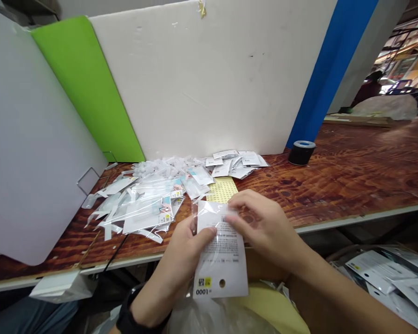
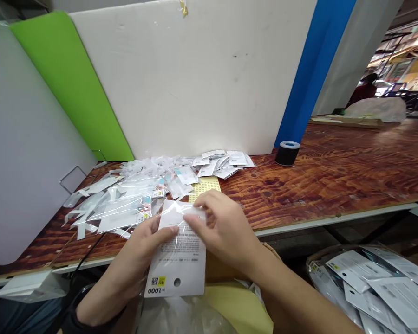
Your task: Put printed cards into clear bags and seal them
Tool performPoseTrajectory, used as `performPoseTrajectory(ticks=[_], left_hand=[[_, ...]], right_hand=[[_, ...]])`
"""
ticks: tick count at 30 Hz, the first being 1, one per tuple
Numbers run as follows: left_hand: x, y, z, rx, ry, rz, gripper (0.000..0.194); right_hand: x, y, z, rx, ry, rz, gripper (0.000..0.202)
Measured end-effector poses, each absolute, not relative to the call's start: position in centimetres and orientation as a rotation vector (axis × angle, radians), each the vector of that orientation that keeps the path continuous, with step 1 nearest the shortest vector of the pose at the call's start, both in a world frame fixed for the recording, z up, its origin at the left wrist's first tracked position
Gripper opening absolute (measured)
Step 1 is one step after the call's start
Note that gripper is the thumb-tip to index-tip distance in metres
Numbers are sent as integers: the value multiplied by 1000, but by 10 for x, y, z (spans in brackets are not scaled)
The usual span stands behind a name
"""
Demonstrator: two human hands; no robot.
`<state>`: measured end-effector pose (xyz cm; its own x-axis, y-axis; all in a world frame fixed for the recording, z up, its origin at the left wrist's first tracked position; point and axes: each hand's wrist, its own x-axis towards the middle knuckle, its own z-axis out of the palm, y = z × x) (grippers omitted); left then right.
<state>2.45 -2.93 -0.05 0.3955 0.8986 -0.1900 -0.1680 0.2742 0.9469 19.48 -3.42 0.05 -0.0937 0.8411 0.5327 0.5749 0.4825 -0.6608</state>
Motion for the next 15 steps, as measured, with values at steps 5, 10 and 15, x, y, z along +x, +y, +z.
performPoseTrajectory(ticks=[5, 10, 15], left_hand=[[27, -26, -2, 1097, 929, 915, 32], [27, -25, -2, 1295, 1012, 928, 32], [28, -23, -3, 1431, 1057, 911, 28]], right_hand=[[186, -32, -10, -1088, -1966, -27, 17], [181, -28, -17, -1082, -1972, -236, 20], [178, -24, -25, -1128, -1974, -270, 21]])
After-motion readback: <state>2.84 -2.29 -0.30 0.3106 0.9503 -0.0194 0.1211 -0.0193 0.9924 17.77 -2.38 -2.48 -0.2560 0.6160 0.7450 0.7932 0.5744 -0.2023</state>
